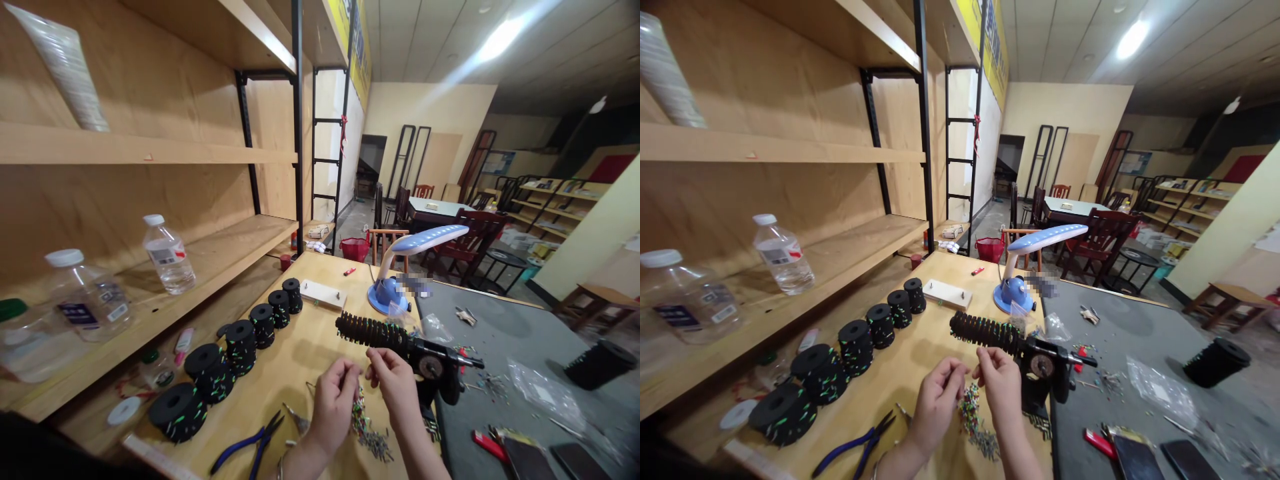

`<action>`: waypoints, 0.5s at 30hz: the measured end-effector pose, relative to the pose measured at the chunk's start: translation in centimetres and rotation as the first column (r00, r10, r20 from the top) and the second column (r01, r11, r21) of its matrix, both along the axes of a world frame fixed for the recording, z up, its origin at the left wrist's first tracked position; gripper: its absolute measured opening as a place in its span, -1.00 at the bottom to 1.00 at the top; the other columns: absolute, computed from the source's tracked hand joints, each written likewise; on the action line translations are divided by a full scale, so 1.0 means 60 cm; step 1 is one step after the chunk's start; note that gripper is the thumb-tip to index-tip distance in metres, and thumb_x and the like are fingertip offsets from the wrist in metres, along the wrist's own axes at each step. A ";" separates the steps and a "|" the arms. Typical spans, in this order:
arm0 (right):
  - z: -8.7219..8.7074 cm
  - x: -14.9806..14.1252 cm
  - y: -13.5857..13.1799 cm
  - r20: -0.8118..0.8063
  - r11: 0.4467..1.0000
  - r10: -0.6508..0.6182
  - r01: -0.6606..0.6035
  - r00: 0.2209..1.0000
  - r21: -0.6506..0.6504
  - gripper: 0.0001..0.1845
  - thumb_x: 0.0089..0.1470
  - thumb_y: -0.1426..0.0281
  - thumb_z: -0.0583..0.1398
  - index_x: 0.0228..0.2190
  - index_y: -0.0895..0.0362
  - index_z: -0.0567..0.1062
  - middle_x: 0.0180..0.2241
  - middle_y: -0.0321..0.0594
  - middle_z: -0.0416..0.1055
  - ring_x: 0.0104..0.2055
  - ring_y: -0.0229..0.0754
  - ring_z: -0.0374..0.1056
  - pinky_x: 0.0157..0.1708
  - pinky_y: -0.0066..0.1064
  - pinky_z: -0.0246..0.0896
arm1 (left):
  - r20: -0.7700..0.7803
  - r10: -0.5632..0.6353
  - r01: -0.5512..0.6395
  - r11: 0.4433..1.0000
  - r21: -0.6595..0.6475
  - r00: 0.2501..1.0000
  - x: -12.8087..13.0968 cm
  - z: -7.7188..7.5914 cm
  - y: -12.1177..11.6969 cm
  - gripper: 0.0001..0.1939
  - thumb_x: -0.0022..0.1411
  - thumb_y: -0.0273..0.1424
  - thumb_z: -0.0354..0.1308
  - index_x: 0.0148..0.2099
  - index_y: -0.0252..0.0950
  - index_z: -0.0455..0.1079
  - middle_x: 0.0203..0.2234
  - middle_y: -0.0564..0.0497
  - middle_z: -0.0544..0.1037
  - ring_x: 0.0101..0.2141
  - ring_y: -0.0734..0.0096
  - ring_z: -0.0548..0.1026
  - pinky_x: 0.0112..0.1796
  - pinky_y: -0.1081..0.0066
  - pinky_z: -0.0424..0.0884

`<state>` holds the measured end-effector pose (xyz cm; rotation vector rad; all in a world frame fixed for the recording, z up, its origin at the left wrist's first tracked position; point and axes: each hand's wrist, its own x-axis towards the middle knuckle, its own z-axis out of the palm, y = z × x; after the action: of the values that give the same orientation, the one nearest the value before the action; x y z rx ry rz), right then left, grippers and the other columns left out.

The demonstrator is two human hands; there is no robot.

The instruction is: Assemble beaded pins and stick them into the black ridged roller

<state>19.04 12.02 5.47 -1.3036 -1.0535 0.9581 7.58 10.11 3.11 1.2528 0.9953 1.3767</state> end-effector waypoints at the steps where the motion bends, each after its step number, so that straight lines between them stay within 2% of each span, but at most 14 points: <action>1: -0.001 0.000 0.000 0.003 1.000 -0.008 0.008 1.000 0.003 -0.52 -0.17 -0.03 0.31 -0.62 0.15 0.46 -0.76 -0.33 0.34 -0.71 -0.27 0.17 -0.68 -0.47 0.05 | 0.016 0.018 -0.018 1.000 -0.008 1.000 -0.002 -0.001 0.003 -0.61 0.26 -0.07 0.06 -0.42 -0.30 0.32 -0.67 0.16 0.24 -0.62 0.53 0.21 -0.57 0.53 0.13; 4: -0.007 0.006 -0.009 0.004 1.000 -0.029 0.029 1.000 0.008 -0.52 -0.18 -0.05 0.30 -0.62 0.13 0.44 -0.76 -0.38 0.29 -0.70 -0.27 0.16 -0.66 -0.46 0.04 | 0.037 0.030 -0.028 0.998 -0.049 0.999 -0.005 -0.008 0.014 -0.61 0.23 -0.07 0.10 -0.38 -0.32 0.37 -0.67 0.15 0.27 -0.62 0.53 0.23 -0.57 0.53 0.15; 7: -0.018 0.023 -0.026 0.026 0.998 -0.053 0.052 0.998 0.018 -0.53 -0.16 -0.04 0.29 -0.58 0.13 0.44 -0.73 -0.39 0.28 -0.67 -0.26 0.17 -0.63 -0.46 0.07 | 0.059 -0.022 0.029 0.991 -0.127 0.998 0.004 -0.018 0.020 -0.58 0.19 -0.08 0.15 -0.18 -0.37 0.41 -0.65 0.12 0.36 -0.62 0.52 0.27 -0.59 0.52 0.15; 9: -0.027 0.035 -0.035 0.079 0.996 -0.081 0.078 0.994 0.034 -0.54 -0.11 -0.04 0.27 -0.56 0.13 0.46 -0.72 -0.37 0.30 -0.65 -0.25 0.19 -0.61 -0.46 0.08 | 0.092 -0.064 0.079 0.981 -0.176 0.994 0.014 -0.021 0.024 -0.49 0.15 -0.09 0.19 -0.02 -0.40 0.36 -0.65 0.13 0.38 -0.65 0.54 0.25 -0.62 0.53 0.12; 11: -0.036 0.046 -0.041 0.145 0.993 -0.113 0.107 0.983 0.054 -0.53 -0.08 -0.04 0.24 -0.54 0.14 0.48 -0.71 -0.36 0.31 -0.63 -0.23 0.21 -0.60 -0.45 0.10 | 0.118 -0.100 0.123 0.971 -0.204 0.988 0.027 -0.020 0.029 -0.42 0.11 -0.09 0.22 0.04 -0.41 0.30 -0.68 0.15 0.38 -0.69 0.57 0.20 -0.64 0.54 0.08; 13: -0.040 0.052 -0.043 0.199 0.989 -0.143 0.131 0.969 0.071 -0.51 -0.07 -0.06 0.23 -0.52 0.15 0.50 -0.71 -0.34 0.31 -0.62 -0.22 0.23 -0.59 -0.44 0.12 | 0.156 -0.126 0.161 0.959 -0.235 0.980 0.039 -0.015 0.034 -0.45 0.07 -0.07 0.25 -0.05 -0.40 0.33 -0.72 0.19 0.35 -0.73 0.62 0.14 -0.67 0.55 0.02; 15: -0.039 0.053 -0.043 0.237 0.985 -0.163 0.147 0.958 0.086 -0.49 -0.07 -0.06 0.22 -0.50 0.17 0.53 -0.71 -0.33 0.32 -0.62 -0.21 0.24 -0.59 -0.43 0.14 | 0.222 -0.141 0.198 0.945 -0.260 0.965 0.048 -0.009 0.039 -0.55 0.06 -0.04 0.24 -0.26 -0.35 0.33 -0.74 0.21 0.31 -0.74 0.66 0.09 -0.69 0.56 -0.03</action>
<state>22.21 9.46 3.11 -1.4500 -1.1407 0.6502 10.44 12.45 2.58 0.9450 0.8837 1.1554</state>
